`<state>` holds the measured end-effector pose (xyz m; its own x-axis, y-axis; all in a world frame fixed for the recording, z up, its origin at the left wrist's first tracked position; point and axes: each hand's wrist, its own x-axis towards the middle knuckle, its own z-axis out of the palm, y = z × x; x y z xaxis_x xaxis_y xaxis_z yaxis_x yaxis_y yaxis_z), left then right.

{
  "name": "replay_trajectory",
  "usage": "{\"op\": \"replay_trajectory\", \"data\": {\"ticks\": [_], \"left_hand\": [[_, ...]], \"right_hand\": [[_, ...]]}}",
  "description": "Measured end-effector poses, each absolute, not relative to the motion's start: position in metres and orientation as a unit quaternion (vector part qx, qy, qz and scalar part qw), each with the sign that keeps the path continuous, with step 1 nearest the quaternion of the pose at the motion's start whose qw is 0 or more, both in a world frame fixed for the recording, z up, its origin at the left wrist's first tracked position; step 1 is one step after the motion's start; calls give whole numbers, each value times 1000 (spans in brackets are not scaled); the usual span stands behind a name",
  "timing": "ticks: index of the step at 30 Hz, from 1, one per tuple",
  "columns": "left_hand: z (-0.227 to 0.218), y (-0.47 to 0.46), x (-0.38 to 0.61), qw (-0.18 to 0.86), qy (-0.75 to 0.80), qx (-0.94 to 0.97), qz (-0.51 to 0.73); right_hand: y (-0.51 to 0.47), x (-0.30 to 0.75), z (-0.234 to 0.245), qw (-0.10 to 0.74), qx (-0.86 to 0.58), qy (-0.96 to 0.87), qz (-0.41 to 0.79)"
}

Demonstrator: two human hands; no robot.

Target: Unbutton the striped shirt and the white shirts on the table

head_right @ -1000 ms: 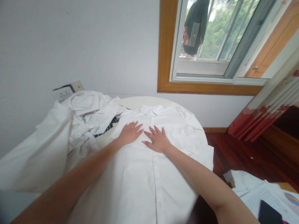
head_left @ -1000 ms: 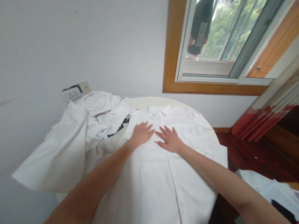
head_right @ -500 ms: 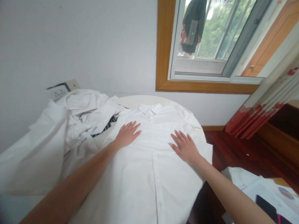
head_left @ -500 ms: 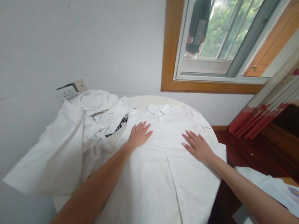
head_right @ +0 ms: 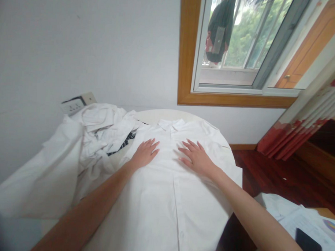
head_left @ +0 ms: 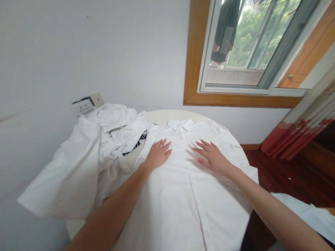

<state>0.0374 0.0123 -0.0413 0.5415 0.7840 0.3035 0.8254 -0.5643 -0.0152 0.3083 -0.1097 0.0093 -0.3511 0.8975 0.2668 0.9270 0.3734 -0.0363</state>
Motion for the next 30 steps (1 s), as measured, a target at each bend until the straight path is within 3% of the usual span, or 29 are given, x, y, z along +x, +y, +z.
{"op": "replay_trajectory", "data": {"ticks": [7, 17, 20, 25, 30], "left_hand": [[-42, 1, 36, 77, -474, -870, -107], [-2, 20, 58, 115, -489, -861, -85], [-13, 51, 63, 126, -476, -861, -124], [-40, 87, 56, 56, -506, -854, -111], [-42, 88, 54, 50, -527, -841, -111]], "right_hand": [[-42, 265, -21, 85, -588, -805, -3], [-65, 255, -29, 104, -587, -803, -1], [-68, 252, -31, 100, -588, -803, -8], [-69, 252, -26, 100, -580, -808, -20], [-41, 251, -9, 111, -594, -795, -38]]}}
